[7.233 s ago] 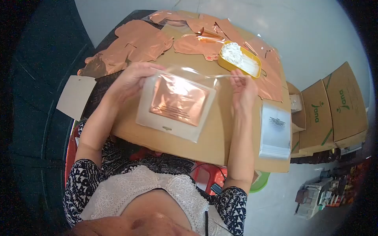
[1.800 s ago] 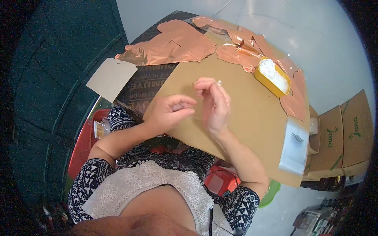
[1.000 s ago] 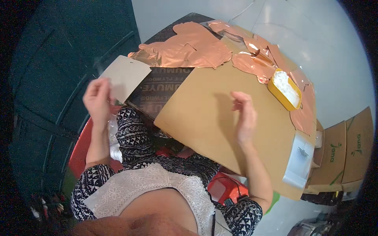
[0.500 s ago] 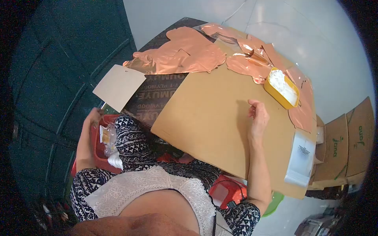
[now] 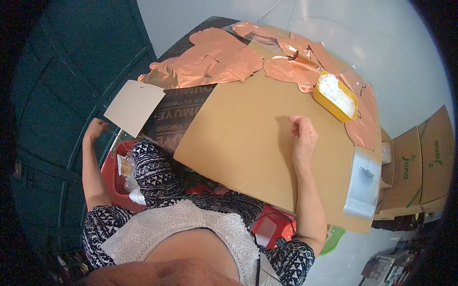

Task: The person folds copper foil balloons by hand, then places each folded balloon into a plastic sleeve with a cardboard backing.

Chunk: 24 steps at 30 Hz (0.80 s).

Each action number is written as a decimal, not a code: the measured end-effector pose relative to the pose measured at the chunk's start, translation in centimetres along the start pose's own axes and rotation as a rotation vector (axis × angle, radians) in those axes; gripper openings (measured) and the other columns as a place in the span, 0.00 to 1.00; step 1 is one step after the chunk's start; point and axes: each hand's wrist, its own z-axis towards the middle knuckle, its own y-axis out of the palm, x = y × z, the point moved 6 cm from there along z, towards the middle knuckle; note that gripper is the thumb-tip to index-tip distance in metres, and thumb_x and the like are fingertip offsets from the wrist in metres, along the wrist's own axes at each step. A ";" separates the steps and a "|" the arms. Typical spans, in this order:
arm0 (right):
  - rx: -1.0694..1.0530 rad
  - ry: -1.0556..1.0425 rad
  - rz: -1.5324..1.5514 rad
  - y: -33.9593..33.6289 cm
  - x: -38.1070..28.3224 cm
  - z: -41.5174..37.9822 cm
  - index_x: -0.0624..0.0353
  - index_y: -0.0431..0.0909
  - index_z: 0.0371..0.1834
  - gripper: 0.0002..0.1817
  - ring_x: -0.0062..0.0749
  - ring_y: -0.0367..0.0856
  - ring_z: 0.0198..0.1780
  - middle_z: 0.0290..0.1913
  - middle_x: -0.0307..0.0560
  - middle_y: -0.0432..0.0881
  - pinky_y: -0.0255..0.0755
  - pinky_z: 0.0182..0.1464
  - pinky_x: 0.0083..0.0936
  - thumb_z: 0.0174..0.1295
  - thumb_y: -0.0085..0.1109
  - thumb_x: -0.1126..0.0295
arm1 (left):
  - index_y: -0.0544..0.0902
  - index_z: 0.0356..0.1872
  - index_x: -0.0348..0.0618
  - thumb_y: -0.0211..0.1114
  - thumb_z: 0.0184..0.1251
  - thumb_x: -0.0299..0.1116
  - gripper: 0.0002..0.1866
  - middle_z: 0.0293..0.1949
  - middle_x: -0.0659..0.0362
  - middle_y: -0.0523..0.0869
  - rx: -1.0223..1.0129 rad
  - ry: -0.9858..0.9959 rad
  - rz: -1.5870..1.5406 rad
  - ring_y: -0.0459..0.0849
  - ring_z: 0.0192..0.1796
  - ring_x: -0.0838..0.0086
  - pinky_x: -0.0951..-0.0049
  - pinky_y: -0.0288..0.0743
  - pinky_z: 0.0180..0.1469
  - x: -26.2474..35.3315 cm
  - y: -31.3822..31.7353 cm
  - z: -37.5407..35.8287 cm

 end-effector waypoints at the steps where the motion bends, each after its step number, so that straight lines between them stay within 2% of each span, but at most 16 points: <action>1: 0.002 0.000 -0.008 0.1 -0.1 -0.1 0.65 0.82 0.38 0.21 0.17 0.71 0.31 0.29 0.37 0.76 0.65 0.33 0.17 0.74 0.45 0.59 | 0.86 0.33 0.31 0.61 0.61 0.32 0.12 0.33 0.51 0.89 0.005 0.044 -0.166 0.87 0.37 0.66 0.70 0.78 0.39 -0.1 -0.1 0.1; 3: -0.009 -0.011 -0.020 0.4 -0.2 -0.3 0.65 0.82 0.38 0.21 0.17 0.71 0.30 0.28 0.37 0.76 0.65 0.33 0.16 0.74 0.44 0.59 | 0.86 0.36 0.31 0.61 0.65 0.37 0.16 0.37 0.50 0.89 0.014 0.131 -0.494 0.88 0.40 0.65 0.70 0.79 0.42 -1.0 -0.3 0.0; 6: -0.038 -0.040 -0.034 0.8 -0.3 -0.6 0.65 0.82 0.38 0.22 0.17 0.70 0.30 0.27 0.37 0.75 0.64 0.32 0.16 0.74 0.44 0.58 | 0.86 0.40 0.32 0.60 0.67 0.43 0.20 0.42 0.51 0.89 -0.078 0.011 -1.293 0.88 0.44 0.64 0.66 0.79 0.49 0.0 3.1 -3.6; 8: -0.057 -0.056 -0.039 1.1 -0.4 -0.7 0.65 0.82 0.38 0.23 0.16 0.70 0.29 0.27 0.36 0.75 0.63 0.32 0.16 0.75 0.44 0.57 | 0.85 0.41 0.31 0.61 0.67 0.45 0.22 0.44 0.49 0.88 -0.033 -0.095 -1.613 0.88 0.45 0.65 0.62 0.78 0.54 -5.5 11.1 -2.6; 10: -0.061 -0.062 -0.026 1.4 0.0 -0.8 0.65 0.82 0.37 0.23 0.16 0.70 0.29 0.27 0.36 0.75 0.63 0.32 0.16 0.75 0.44 0.56 | 0.81 0.51 0.36 0.58 0.66 0.36 0.18 0.42 0.53 0.88 0.134 -0.001 -0.451 0.87 0.46 0.62 0.60 0.79 0.50 -16.7 20.5 0.6; 11: -0.062 -0.067 -0.027 1.3 0.0 -0.7 0.65 0.82 0.37 0.23 0.16 0.69 0.29 0.27 0.36 0.75 0.63 0.32 0.16 0.75 0.44 0.56 | 0.83 0.45 0.36 0.61 0.63 0.40 0.17 0.43 0.48 0.87 -0.096 -0.049 0.094 0.87 0.46 0.59 0.58 0.80 0.50 -15.6 20.3 0.3; 12: -0.063 -0.066 -0.029 1.3 0.0 -0.7 0.65 0.82 0.37 0.23 0.16 0.69 0.29 0.27 0.36 0.75 0.63 0.32 0.16 0.75 0.43 0.56 | 0.86 0.39 0.37 0.63 0.61 0.44 0.18 0.45 0.42 0.86 -0.329 0.029 0.634 0.87 0.47 0.57 0.56 0.81 0.50 -14.6 20.2 -0.2; 14: -0.058 -0.058 -0.026 1.4 0.0 -0.8 0.65 0.82 0.37 0.23 0.16 0.69 0.29 0.26 0.36 0.74 0.62 0.32 0.16 0.75 0.43 0.56 | 0.86 0.38 0.40 0.63 0.58 0.42 0.16 0.48 0.43 0.85 -0.196 -0.541 -0.268 0.85 0.50 0.51 0.54 0.80 0.49 -18.8 18.0 0.9; 15: -0.060 -0.058 -0.026 1.4 0.0 -0.8 0.65 0.82 0.37 0.23 0.16 0.68 0.29 0.26 0.36 0.74 0.62 0.32 0.16 0.75 0.43 0.56 | 0.85 0.37 0.40 0.63 0.58 0.41 0.15 0.46 0.42 0.86 0.081 -0.490 -0.083 0.85 0.49 0.49 0.54 0.80 0.48 -16.6 13.7 0.5; 16: -0.063 -0.058 -0.025 1.5 0.0 -0.8 0.65 0.82 0.37 0.23 0.16 0.68 0.29 0.26 0.36 0.74 0.62 0.32 0.16 0.75 0.43 0.56 | 0.85 0.36 0.39 0.62 0.59 0.41 0.15 0.44 0.41 0.86 0.356 -0.432 0.104 0.85 0.48 0.47 0.54 0.80 0.47 -11.8 7.6 -1.0; 18: -0.067 -0.057 -0.030 1.5 0.1 -0.8 0.64 0.82 0.37 0.23 0.16 0.68 0.29 0.26 0.36 0.74 0.62 0.32 0.16 0.75 0.43 0.57 | 0.84 0.36 0.39 0.60 0.63 0.40 0.14 0.40 0.43 0.85 0.651 -0.425 0.258 0.84 0.44 0.47 0.54 0.79 0.45 -6.8 0.7 -1.9; 20: -0.070 -0.049 -0.052 1.3 0.3 -0.8 0.64 0.82 0.36 0.23 0.16 0.68 0.28 0.26 0.36 0.74 0.63 0.32 0.16 0.75 0.43 0.57 | 0.83 0.37 0.38 0.57 0.68 0.40 0.14 0.38 0.46 0.84 0.929 -0.312 0.199 0.84 0.43 0.49 0.54 0.77 0.44 2.8 -5.7 -5.3; 22: -0.071 -0.054 -0.056 1.3 0.4 -0.8 0.64 0.82 0.36 0.23 0.16 0.68 0.28 0.26 0.36 0.74 0.63 0.32 0.16 0.75 0.43 0.57 | 0.83 0.38 0.38 0.58 0.68 0.37 0.12 0.39 0.49 0.83 1.047 0.010 0.041 0.83 0.43 0.52 0.57 0.76 0.45 10.3 -9.2 -6.9; 24: -0.071 -0.054 -0.051 1.3 0.2 -0.8 0.64 0.82 0.35 0.22 0.16 0.67 0.28 0.26 0.35 0.72 0.61 0.32 0.16 0.75 0.43 0.59 | 0.82 0.38 0.39 0.62 0.65 0.32 0.08 0.38 0.51 0.83 1.056 0.465 -0.049 0.82 0.44 0.55 0.60 0.75 0.47 17.3 -10.2 -6.9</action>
